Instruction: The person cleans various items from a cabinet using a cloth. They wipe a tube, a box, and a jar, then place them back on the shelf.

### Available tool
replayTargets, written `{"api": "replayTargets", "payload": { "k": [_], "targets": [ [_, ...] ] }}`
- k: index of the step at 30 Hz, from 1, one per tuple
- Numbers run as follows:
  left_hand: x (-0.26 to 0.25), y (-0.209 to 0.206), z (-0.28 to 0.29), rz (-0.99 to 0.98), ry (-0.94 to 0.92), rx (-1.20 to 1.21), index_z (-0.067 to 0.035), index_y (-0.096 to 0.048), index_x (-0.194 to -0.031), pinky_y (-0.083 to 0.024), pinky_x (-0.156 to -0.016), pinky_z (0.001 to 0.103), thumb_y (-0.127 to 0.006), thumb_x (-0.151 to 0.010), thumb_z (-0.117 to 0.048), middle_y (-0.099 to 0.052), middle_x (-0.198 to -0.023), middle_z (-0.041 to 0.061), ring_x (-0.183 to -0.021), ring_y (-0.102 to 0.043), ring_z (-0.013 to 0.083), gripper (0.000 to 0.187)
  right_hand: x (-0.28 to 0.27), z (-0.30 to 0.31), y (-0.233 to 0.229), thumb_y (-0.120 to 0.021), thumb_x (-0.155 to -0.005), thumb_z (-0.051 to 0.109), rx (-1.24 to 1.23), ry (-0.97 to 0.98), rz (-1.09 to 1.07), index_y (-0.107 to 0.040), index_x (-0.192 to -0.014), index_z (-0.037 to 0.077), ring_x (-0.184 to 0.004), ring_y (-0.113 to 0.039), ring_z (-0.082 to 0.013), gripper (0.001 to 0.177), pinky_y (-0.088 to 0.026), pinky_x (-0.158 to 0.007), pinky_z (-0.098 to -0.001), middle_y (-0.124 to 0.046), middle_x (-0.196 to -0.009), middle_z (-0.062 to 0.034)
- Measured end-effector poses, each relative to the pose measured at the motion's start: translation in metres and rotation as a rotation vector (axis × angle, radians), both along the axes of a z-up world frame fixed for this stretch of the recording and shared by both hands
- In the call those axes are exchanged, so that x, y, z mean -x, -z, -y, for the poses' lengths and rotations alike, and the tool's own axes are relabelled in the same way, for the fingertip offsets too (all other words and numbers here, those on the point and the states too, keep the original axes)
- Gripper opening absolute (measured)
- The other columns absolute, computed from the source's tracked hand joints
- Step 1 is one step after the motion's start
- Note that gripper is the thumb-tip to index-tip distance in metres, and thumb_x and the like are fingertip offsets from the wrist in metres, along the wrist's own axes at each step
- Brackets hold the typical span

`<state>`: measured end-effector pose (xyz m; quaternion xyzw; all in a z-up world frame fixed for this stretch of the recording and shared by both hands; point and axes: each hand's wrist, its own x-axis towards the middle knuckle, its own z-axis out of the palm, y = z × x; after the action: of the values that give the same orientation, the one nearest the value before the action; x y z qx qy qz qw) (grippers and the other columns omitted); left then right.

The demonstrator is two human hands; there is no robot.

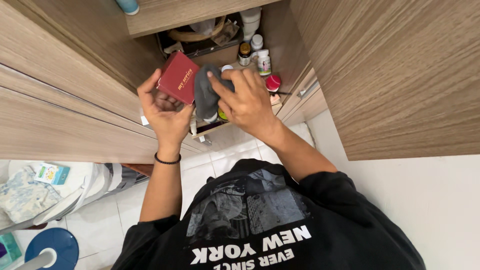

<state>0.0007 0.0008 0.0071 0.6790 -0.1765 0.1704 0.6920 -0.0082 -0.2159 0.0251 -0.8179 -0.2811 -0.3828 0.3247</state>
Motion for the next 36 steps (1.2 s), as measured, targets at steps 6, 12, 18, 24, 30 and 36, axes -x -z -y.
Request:
{"api": "replayTargets", "payload": {
  "k": [6,12,18,24,30,36],
  "targets": [
    [-0.005,0.003,0.007,0.013,-0.016,0.028,-0.008,-0.036,-0.151,-0.059,-0.105,0.036,-0.083,-0.094,0.009,-0.062,-0.141,0.02,-0.122,-0.068,0.023,0.076,0.014,-0.017,0.003,-0.079,-0.081,0.007,-0.061,-0.109,-0.027,-0.063,-0.14,0.007,-0.097,-0.056,-0.0286,0.061,-0.046,-0.086,-0.043,-0.058,-0.115,-0.011],
    [-0.007,0.008,0.006,-0.049,0.028,0.059,-0.009,-0.035,-0.151,-0.058,-0.105,0.036,-0.081,-0.092,0.013,-0.062,-0.137,0.022,-0.122,-0.068,0.0237,0.078,-0.004,-0.002,0.005,-0.077,-0.08,0.004,-0.074,-0.016,-0.018,-0.065,-0.14,0.014,-0.095,-0.056,-0.0286,0.062,-0.047,-0.082,-0.0419,-0.059,-0.114,-0.0096],
    [-0.018,0.004,0.012,-0.134,0.106,0.074,-0.013,-0.031,-0.154,-0.055,-0.114,0.042,-0.079,-0.089,0.015,-0.054,-0.148,0.018,-0.135,-0.061,0.0258,0.085,-0.021,0.014,0.019,-0.067,-0.086,-0.007,-0.424,-0.052,-0.174,-0.07,-0.132,0.008,-0.109,-0.061,-0.0297,0.049,-0.053,-0.095,-0.0391,-0.059,-0.118,-0.0128],
    [-0.024,-0.007,0.016,-0.392,0.316,0.431,-0.015,-0.03,-0.151,-0.056,-0.108,0.051,-0.067,-0.096,-0.009,-0.05,-0.146,0.012,-0.13,-0.06,0.0307,0.067,-0.015,0.013,0.041,-0.058,-0.086,-0.011,-0.829,-0.014,-0.059,-0.068,-0.124,-0.001,-0.115,-0.06,-0.0232,0.041,-0.05,-0.104,-0.0321,-0.059,-0.122,-0.0134],
    [-0.027,0.01,0.018,-0.397,0.318,0.38,-0.011,-0.03,-0.158,-0.056,-0.105,0.048,-0.052,-0.093,-0.012,-0.052,-0.143,0.015,-0.126,-0.062,0.0297,0.068,-0.006,0.007,0.048,-0.057,-0.095,-0.006,-1.017,-0.034,0.074,-0.063,-0.125,-0.003,-0.118,-0.056,-0.0253,0.031,-0.048,-0.105,-0.0326,-0.053,-0.128,-0.0147],
    [-0.011,0.018,0.032,-0.32,0.328,-0.048,-0.007,-0.032,-0.16,-0.044,-0.097,0.035,-0.054,-0.095,-0.021,-0.048,-0.139,0.013,-0.116,-0.05,0.0219,0.071,0.013,-0.005,0.029,-0.062,-0.097,0.001,-0.548,-0.265,-0.149,-0.062,-0.137,0.002,-0.141,-0.052,-0.0347,0.04,-0.043,-0.121,-0.0409,-0.052,-0.149,-0.0211]
  ]
}}
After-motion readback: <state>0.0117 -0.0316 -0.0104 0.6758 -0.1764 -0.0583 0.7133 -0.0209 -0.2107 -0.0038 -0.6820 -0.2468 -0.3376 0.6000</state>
